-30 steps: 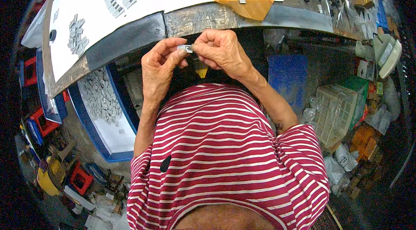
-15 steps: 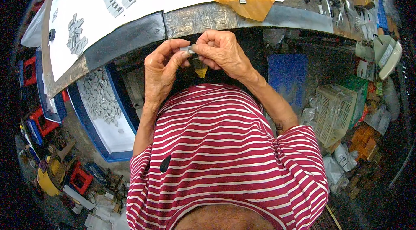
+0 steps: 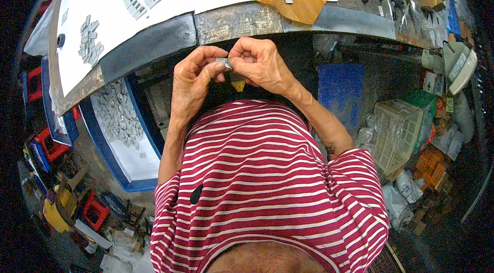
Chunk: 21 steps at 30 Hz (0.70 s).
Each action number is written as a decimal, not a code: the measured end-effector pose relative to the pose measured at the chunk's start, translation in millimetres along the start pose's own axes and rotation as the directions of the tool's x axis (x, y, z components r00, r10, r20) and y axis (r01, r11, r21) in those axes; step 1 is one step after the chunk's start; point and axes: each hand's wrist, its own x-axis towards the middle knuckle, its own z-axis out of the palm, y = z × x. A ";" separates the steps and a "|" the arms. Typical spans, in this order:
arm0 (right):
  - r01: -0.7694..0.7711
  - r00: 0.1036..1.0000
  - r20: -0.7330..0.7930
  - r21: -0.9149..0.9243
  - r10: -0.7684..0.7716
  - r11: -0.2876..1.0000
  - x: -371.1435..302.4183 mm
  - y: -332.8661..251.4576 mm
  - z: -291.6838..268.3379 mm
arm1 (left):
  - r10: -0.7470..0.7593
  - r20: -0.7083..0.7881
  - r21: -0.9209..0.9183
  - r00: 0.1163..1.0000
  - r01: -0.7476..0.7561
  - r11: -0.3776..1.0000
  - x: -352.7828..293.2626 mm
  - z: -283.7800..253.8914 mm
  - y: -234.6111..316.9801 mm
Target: Manually picking and placing small hardware components onto strips.
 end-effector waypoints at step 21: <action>-0.109 0.982 0.173 0.163 0.081 0.981 17.2 -31.7 -6.6 | 0.287 0.091 0.382 0.954 -0.299 0.875 2.6 -22.6 29.6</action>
